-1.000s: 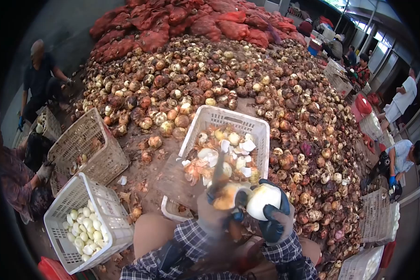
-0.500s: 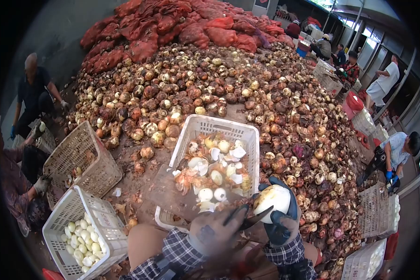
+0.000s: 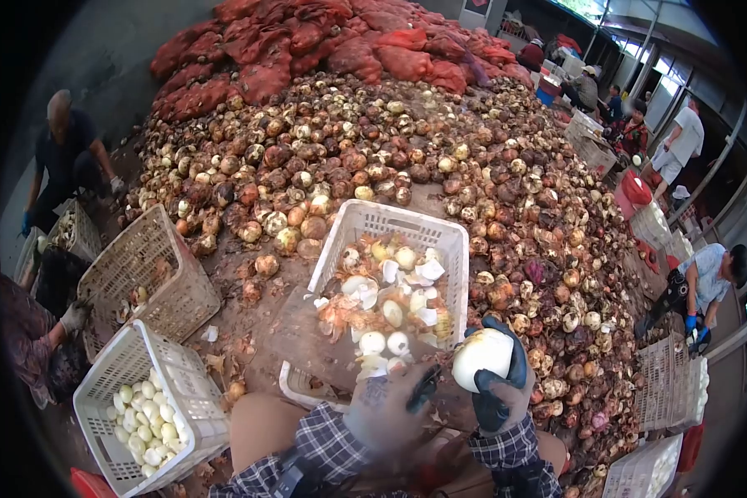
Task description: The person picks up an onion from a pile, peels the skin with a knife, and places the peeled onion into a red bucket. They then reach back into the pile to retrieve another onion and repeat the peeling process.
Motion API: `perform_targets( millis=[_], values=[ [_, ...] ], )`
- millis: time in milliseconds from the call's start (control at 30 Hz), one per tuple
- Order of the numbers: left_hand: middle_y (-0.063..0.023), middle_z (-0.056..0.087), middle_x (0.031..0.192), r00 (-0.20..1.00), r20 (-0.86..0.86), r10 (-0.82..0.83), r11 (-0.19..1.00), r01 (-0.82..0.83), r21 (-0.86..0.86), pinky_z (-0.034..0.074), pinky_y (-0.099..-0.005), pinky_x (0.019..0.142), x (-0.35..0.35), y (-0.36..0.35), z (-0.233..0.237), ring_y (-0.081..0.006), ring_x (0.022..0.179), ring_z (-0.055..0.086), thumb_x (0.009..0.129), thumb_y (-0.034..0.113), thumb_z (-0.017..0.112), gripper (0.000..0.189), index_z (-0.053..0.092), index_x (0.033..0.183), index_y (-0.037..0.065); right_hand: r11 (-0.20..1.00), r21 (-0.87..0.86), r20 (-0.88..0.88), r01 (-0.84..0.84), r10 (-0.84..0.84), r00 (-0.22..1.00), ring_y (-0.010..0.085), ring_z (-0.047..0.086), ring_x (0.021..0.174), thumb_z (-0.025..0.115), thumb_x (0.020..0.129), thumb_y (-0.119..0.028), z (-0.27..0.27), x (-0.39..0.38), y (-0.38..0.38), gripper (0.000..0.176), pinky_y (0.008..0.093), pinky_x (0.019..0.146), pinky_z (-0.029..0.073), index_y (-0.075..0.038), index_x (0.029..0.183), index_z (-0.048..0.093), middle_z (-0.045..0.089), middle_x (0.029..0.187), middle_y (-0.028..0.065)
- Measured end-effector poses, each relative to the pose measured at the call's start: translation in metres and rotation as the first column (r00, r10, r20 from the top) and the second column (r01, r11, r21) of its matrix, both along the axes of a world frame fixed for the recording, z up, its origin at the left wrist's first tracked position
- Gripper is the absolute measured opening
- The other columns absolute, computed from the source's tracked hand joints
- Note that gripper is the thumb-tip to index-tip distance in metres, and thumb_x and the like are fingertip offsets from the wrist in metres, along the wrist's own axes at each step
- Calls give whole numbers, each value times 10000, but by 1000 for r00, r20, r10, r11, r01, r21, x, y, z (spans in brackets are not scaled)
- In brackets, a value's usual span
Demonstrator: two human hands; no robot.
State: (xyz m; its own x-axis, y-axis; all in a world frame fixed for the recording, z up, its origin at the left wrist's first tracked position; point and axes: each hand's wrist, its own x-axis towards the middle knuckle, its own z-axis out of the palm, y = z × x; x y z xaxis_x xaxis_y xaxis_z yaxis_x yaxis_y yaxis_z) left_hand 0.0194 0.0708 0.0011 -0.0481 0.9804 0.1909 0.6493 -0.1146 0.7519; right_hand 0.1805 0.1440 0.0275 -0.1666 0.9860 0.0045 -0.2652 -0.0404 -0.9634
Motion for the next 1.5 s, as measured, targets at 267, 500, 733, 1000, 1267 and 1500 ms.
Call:
perform_targets(
  millis=[267,500,733,1000,1267,1500],
  values=[
    [-144,687,913,974,180,135,984,-111,-139,531,-329,702,3,-7,-9,-240,777,672,803,129,653,408,608,1206,94,986,169,222,-13,-25,975,214,620,999,722,610,-205,1,1,1,744,330,890,501,48,1281,520,617,1141,149],
    [-34,673,767,844,534,49,917,174,-359,477,-251,539,-19,3,1,-63,587,572,887,111,606,284,637,1166,70,975,-149,-186,-164,135,973,237,633,986,664,670,-223,-14,8,6,681,333,863,524,93,1254,513,623,1121,171],
    [-56,658,773,927,376,-6,986,67,-150,495,-298,543,-10,-3,-9,-136,599,606,828,126,660,343,617,1163,66,965,-222,-445,-142,30,895,311,593,1104,626,870,-218,-30,10,6,561,442,956,510,80,1302,429,572,1208,201],
    [-190,650,1009,994,-106,27,996,-35,-77,556,-407,702,23,-10,0,-334,772,672,792,245,668,545,505,1292,99,964,-215,-634,-159,-14,773,331,571,1148,600,903,-207,-34,5,4,525,480,984,496,41,1328,415,560,1244,212],
    [-202,643,1026,963,179,200,979,-188,-78,552,-412,745,31,-1,-45,-344,839,670,784,172,686,556,496,1297,73,981,-132,-646,-140,22,763,340,531,1193,594,906,-180,-29,2,0,524,509,1039,443,36,1344,405,532,1281,207],
    [-198,647,1022,1000,9,24,996,-23,-84,554,-419,732,32,-8,-10,-344,838,670,761,194,692,627,459,1330,73,984,-174,-548,-28,-73,834,331,530,1197,595,906,-157,-31,1,-2,526,470,1042,447,44,1349,396,530,1286,198]
  ],
)
